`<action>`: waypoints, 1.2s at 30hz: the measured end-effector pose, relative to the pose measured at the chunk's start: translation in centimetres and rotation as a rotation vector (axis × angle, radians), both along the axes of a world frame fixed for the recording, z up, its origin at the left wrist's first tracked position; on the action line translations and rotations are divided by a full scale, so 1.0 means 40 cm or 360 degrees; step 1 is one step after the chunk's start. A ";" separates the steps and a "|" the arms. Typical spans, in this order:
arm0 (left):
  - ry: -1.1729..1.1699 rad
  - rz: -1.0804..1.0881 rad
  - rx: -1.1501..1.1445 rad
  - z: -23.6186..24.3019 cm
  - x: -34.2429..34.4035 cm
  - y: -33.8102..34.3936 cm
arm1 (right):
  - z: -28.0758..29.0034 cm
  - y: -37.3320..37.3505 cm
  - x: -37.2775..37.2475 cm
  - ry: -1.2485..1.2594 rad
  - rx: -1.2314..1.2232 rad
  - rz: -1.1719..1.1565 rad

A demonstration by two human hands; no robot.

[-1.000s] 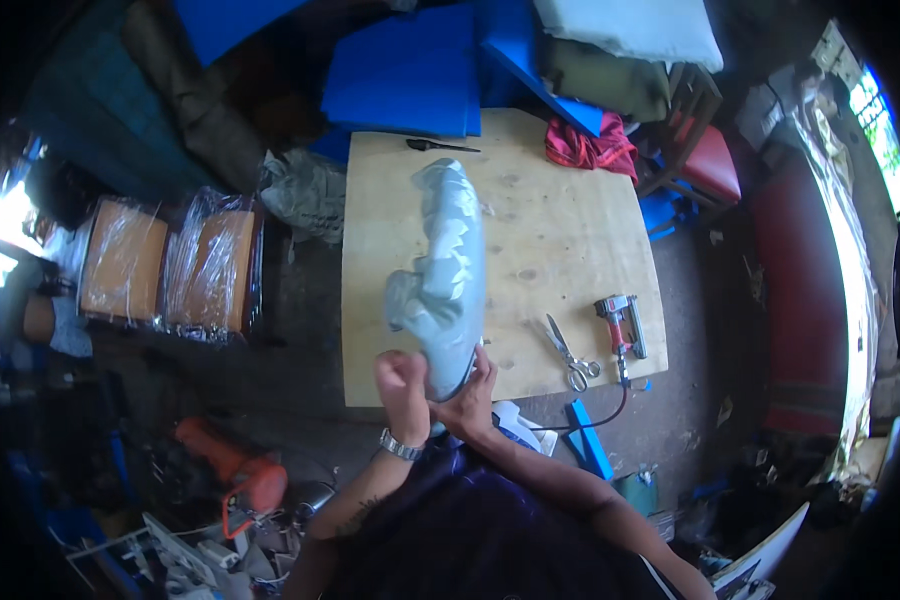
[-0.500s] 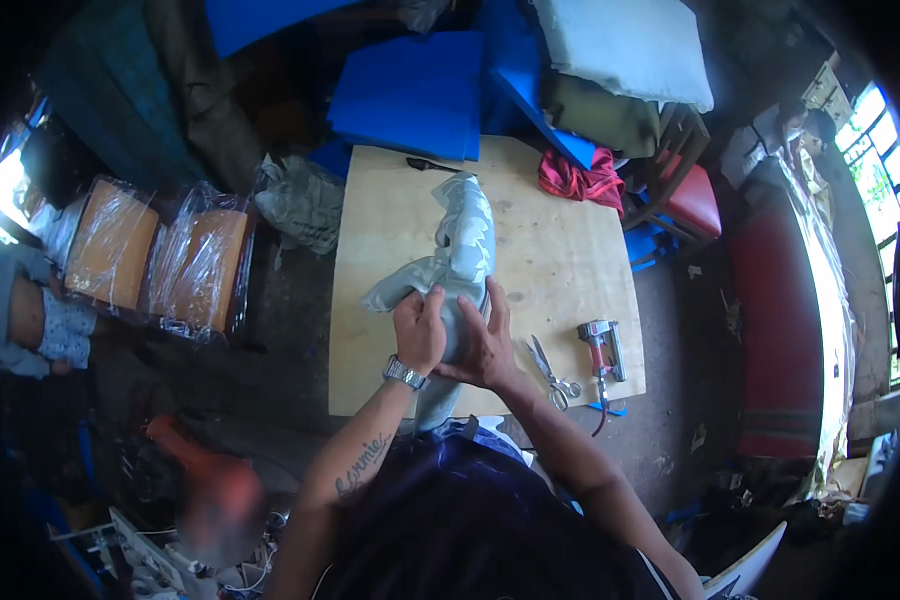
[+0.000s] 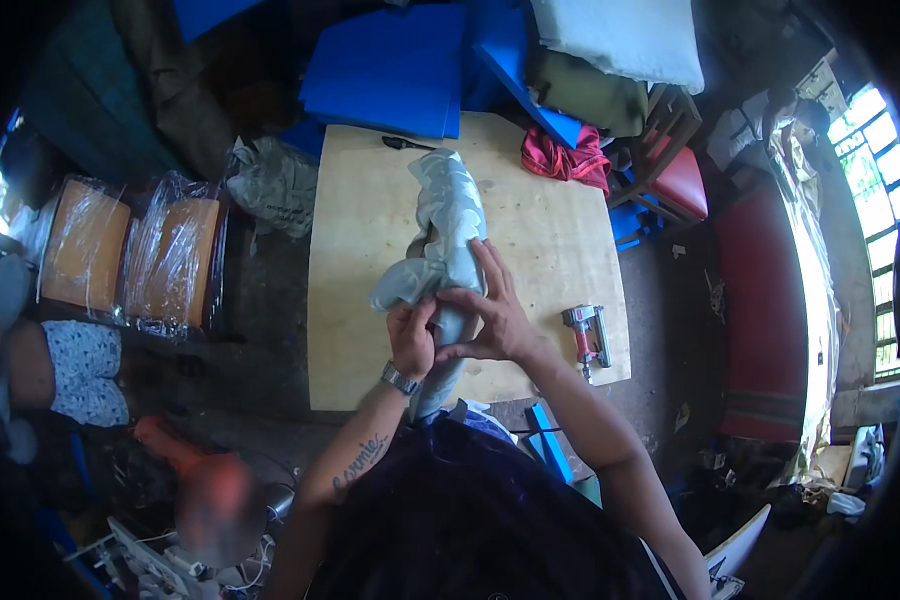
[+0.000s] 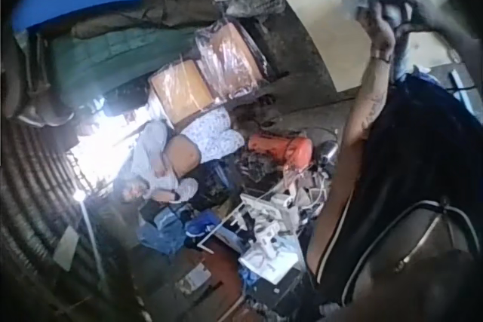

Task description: Reupholstering a furniture component by stretching fabric over a frame and securing it with a pneumatic stapler.

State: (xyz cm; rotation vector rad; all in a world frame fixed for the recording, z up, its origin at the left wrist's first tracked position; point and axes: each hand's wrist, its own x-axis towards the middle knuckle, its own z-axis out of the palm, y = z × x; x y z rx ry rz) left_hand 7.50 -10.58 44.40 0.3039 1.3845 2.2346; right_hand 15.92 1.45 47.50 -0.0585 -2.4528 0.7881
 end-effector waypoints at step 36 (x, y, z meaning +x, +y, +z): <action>0.0435 -0.0297 -0.0493 -0.012 -0.130 0.014 | -0.014 0.009 -0.068 0.0079 0.0017 0.0062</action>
